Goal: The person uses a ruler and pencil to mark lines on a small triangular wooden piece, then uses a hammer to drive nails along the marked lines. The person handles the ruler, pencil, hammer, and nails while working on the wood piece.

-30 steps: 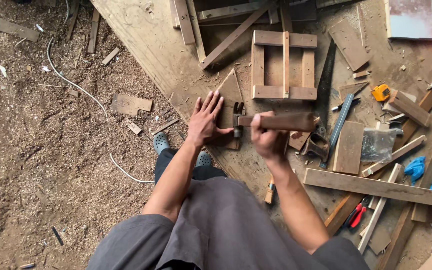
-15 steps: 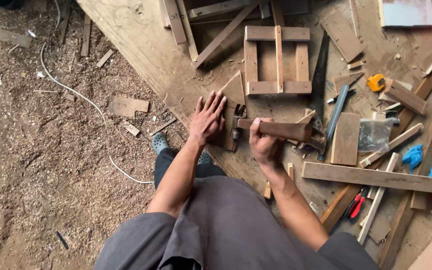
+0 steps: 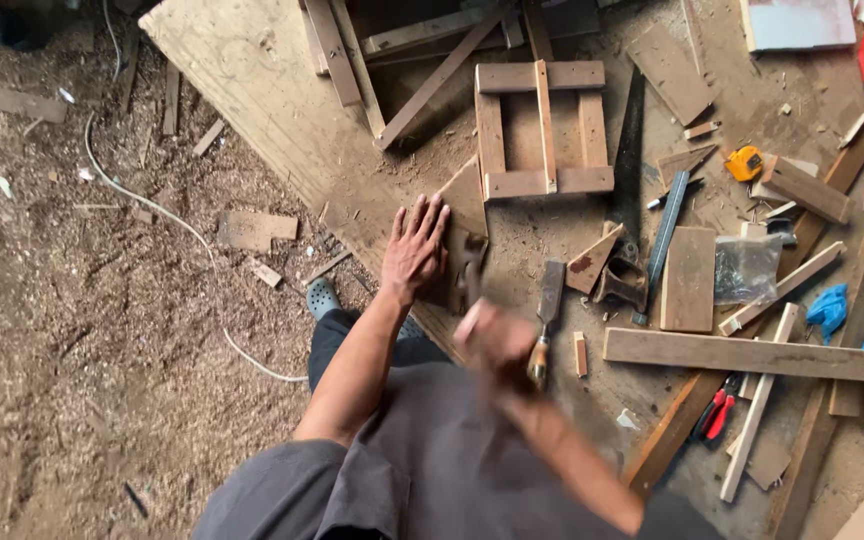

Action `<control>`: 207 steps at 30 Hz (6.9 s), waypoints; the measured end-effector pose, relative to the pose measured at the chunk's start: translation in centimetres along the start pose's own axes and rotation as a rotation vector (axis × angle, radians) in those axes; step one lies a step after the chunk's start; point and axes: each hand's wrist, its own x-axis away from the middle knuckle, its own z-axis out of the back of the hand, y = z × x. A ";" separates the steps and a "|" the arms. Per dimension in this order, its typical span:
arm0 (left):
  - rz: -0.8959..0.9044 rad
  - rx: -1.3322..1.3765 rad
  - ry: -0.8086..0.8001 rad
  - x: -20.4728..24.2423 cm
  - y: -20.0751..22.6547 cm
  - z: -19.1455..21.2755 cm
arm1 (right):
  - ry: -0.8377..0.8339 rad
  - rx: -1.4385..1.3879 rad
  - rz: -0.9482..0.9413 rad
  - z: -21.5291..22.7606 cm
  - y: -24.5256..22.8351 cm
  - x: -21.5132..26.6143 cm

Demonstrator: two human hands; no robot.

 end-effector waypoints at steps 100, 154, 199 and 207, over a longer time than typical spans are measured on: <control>-0.069 0.257 0.173 -2.2 1.0 -3.1 | 0.146 2.343 0.606 3.0 -5.2 4.2; 0.232 0.037 -0.162 -0.3 3.8 0.2 | -0.241 1.560 0.444 -6.1 -8.0 6.5; 0.037 -0.425 -0.414 -2.7 1.6 1.4 | 0.072 2.266 1.301 -5.5 -3.4 -0.5; 0.051 -0.459 -0.526 -3.7 2.4 0.3 | -0.424 2.445 1.385 -1.8 -1.8 6.4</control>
